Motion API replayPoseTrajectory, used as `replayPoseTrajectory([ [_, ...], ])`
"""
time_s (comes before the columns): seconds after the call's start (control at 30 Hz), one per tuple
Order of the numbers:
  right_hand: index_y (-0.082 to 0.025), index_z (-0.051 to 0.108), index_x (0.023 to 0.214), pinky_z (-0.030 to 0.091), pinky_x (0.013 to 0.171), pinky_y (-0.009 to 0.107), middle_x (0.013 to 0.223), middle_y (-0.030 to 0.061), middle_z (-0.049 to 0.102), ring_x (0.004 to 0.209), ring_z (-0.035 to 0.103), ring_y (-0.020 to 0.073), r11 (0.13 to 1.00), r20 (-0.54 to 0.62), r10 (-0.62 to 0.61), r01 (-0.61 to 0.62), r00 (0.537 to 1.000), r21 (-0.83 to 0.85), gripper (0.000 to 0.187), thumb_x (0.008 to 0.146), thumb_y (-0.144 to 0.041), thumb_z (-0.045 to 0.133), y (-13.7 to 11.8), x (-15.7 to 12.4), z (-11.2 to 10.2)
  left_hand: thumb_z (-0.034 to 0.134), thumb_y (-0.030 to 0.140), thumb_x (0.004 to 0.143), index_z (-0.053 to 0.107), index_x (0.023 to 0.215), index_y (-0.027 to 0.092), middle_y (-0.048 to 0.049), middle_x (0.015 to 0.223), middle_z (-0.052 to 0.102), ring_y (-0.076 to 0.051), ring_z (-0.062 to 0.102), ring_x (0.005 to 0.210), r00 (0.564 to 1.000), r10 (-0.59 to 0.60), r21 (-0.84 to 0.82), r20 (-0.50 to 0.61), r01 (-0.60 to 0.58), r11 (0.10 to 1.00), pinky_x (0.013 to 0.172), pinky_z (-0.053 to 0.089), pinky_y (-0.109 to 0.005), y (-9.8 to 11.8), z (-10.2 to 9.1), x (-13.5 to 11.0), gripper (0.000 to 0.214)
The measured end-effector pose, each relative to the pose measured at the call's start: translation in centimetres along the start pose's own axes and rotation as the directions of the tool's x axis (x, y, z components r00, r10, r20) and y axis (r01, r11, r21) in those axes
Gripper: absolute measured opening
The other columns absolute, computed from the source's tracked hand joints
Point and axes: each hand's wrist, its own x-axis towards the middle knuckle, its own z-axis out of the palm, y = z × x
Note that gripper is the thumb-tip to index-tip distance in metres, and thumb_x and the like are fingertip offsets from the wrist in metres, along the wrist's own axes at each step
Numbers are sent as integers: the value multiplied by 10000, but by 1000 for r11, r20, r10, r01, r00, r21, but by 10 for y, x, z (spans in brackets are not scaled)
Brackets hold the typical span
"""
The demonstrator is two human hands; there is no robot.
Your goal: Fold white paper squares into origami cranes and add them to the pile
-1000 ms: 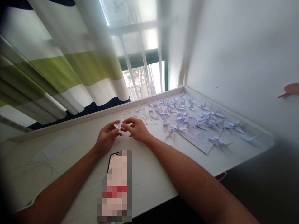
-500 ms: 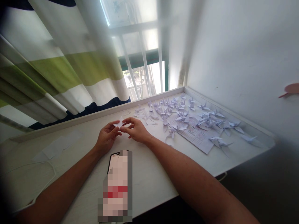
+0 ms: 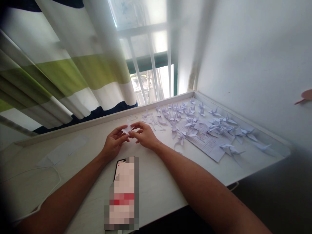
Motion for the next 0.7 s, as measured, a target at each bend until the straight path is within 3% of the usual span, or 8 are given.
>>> replayPoseTrajectory([
  [0.4, -205, 633, 1161, 600, 512, 203, 1158, 52, 618, 831, 724, 153, 1000, 37, -12, 13, 999, -1, 420, 795, -326, 801, 0, -1, -1, 880, 261, 735, 697, 1183, 216, 15, 832, 700, -130, 681, 748, 999, -16, -15, -44, 15, 1000, 669, 532, -244, 1, 1, 0, 487],
  [0.7, -225, 621, 1183, 611, 516, 214, 1156, 51, 600, 820, 719, 150, 1000, 60, 2, -1, 998, -15, 431, 794, -297, 794, 2, -1, 1, 876, 312, 741, 720, 1131, 216, 27, 797, 679, -109, 657, 696, 994, -26, -23, -104, 24, 999, 646, 521, -229, 0, 0, 2, 431],
])
